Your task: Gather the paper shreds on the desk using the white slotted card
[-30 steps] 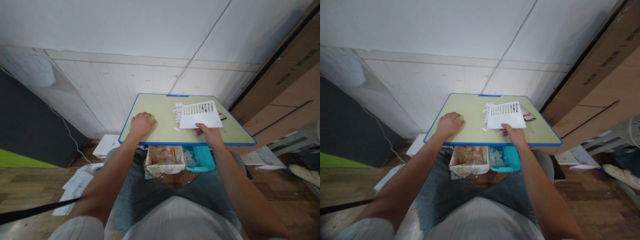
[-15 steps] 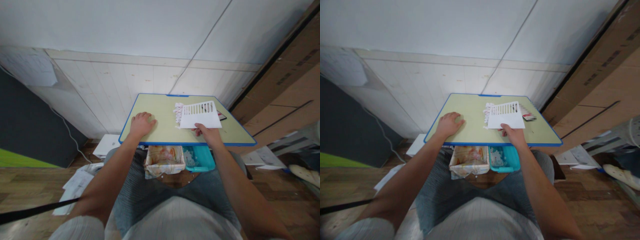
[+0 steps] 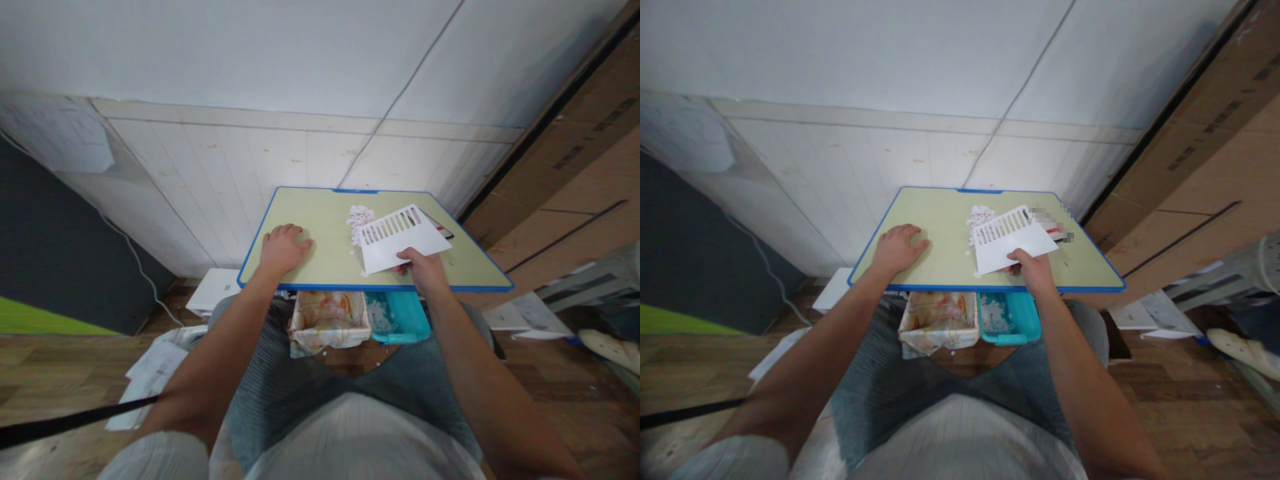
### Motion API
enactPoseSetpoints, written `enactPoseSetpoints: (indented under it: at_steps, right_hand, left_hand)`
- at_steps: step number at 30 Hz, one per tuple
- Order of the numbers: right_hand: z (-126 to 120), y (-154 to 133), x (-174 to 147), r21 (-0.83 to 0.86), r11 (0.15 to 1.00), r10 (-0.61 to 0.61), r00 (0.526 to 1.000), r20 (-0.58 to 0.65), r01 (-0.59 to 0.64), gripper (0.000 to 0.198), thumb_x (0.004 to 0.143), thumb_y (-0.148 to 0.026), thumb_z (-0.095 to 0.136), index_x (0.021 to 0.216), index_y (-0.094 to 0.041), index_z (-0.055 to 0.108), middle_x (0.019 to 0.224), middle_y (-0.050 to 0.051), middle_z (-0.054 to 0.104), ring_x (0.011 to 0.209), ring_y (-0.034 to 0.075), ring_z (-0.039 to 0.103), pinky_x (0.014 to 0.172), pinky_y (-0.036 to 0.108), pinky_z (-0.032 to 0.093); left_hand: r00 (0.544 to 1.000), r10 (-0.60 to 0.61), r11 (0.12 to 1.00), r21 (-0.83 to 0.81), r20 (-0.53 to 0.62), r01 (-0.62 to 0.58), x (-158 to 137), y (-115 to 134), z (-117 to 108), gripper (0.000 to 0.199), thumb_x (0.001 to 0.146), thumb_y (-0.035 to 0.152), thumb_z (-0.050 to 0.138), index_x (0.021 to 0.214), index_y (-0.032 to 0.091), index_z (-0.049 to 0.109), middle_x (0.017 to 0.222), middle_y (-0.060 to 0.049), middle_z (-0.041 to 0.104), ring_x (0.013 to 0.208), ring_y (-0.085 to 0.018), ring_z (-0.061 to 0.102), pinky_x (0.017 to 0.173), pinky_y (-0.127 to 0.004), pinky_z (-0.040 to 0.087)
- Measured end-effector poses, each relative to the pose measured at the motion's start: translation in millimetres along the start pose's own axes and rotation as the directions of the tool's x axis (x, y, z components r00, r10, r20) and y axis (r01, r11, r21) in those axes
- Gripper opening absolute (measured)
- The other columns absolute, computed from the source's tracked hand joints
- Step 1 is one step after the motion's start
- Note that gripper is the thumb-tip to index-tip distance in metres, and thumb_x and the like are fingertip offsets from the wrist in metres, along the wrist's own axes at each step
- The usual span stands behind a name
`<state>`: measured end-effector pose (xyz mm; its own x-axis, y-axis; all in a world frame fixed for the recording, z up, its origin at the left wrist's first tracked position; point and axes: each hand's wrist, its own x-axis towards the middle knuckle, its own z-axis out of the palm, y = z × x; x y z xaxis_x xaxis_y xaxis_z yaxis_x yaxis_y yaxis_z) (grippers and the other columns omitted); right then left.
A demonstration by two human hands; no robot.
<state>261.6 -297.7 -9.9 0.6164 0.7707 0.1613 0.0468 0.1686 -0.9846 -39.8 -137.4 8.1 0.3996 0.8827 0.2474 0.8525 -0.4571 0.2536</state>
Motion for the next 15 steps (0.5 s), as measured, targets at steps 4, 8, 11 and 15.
enactPoseSetpoints:
  at_steps: [4,8,11,15]
  right_hand:
    - [0.8,0.6,1.4,0.058,0.998,-0.004,0.999,-0.035,0.006,0.025,0.057,-0.038,0.082,0.072,-0.026,0.067,0.052,-0.002,0.063,0.041,0.016,0.052,0.037,0.029,0.041]
    - [0.9,1.2,1.0,0.078,0.997,0.018,1.000,-0.022,-0.017,0.029,0.055,-0.034,0.087,0.076,-0.024,0.070,0.055,-0.001,0.065,0.042,0.016,0.053,0.037,0.028,0.042]
    - [-0.4,1.1,2.8,0.107,0.994,0.030,0.998,-0.061,-0.024,0.030,0.052,-0.030,0.084,0.077,-0.025,0.068,0.056,-0.004,0.061,0.041,0.013,0.047,0.034,0.026,0.036]
    - [-2.2,-0.6,6.7,0.169,0.986,0.036,0.990,-0.138,-0.012,0.033,0.048,-0.030,0.078,0.078,-0.026,0.066,0.061,-0.006,0.060,0.043,0.011,0.043,0.033,0.024,0.032]
  left_hand:
    - [1.000,0.000,1.000,0.001,0.002,0.000,0.8,-0.6,0.7,0.051,0.116,0.051,0.063,0.155,0.022,0.080,0.170,-0.016,0.076,0.163,-0.041,0.064,0.136,-0.063,0.050]
    - [1.000,-0.003,1.000,0.001,-0.002,0.003,1.7,-1.2,1.6,0.049,0.115,0.050,0.064,0.154,0.025,0.081,0.170,-0.015,0.076,0.163,-0.040,0.065,0.136,-0.061,0.050]
    - [1.000,-0.008,1.000,0.010,-0.001,0.008,1.2,-0.5,1.0,0.049,0.116,0.050,0.064,0.153,0.025,0.081,0.170,-0.015,0.077,0.162,-0.041,0.065,0.136,-0.061,0.050]
    - [1.000,-0.007,1.000,0.007,-0.007,0.008,0.4,0.0,0.8,0.047,0.116,0.049,0.064,0.154,0.026,0.081,0.170,-0.015,0.077,0.163,-0.041,0.065,0.136,-0.061,0.051]
